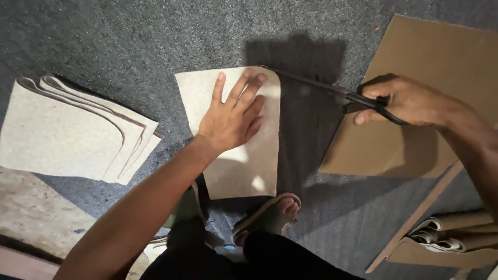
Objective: Cutting pieces of fabric using scissors according to marked lines or a template.
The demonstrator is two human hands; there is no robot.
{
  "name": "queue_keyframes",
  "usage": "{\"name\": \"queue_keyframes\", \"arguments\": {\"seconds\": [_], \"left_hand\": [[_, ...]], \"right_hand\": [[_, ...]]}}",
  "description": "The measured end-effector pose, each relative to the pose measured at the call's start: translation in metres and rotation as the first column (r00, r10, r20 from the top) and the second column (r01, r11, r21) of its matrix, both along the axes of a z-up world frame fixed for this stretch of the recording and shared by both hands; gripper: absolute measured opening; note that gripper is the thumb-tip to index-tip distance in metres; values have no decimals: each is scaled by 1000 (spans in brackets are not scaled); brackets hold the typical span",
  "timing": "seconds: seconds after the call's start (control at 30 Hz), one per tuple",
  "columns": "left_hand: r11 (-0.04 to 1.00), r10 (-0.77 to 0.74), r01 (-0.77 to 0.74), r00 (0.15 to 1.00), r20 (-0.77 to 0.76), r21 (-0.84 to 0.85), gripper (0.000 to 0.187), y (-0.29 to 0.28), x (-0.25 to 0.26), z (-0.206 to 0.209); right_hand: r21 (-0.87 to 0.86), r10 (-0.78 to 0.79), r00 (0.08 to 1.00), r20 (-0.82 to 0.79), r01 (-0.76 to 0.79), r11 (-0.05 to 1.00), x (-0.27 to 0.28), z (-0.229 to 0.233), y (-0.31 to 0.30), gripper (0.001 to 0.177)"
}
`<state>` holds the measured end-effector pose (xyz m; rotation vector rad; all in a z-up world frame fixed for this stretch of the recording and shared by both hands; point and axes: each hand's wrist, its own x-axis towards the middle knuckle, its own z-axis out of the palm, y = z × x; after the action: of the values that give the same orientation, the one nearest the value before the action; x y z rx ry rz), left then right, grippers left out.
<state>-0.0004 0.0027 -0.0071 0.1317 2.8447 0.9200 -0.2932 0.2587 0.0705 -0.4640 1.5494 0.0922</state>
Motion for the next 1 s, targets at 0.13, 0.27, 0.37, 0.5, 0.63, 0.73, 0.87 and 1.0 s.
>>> {"name": "queue_keyframes", "arguments": {"seconds": [0.13,0.27,0.37,0.5,0.63,0.73,0.87,1.0], "left_hand": [[1000,6,-6,1000,-18,-8,45,0,0,0],[1000,16,-16,1000,-21,8,45,-1,0,-1],[1000,17,-17,1000,-17,23,44,-1,3,0],[1000,13,-12,999,-35,23,44,-1,0,-1],[1000,12,-11,1000,-26,16,45,0,-1,-2],[1000,17,-17,1000,-22,19,45,2,1,-3],[999,26,-26,999,-23,22,44,0,-1,-1],[999,29,-28,999,-40,17,42,0,1,-2]], "right_hand": [[-215,14,1000,-6,-15,977,-1,4,-7,44],[-198,69,996,-61,-80,977,1,6,-11,48],[-116,188,974,-127,-203,972,3,8,-14,53],[18,233,962,-141,-233,972,3,9,-13,51],[-120,170,965,-200,-196,973,2,-4,6,52],[-31,63,989,-134,-68,997,-2,-8,9,42],[23,115,984,-135,-113,993,-10,0,-13,43],[135,256,963,-83,-244,960,-21,-3,-21,50]]}}
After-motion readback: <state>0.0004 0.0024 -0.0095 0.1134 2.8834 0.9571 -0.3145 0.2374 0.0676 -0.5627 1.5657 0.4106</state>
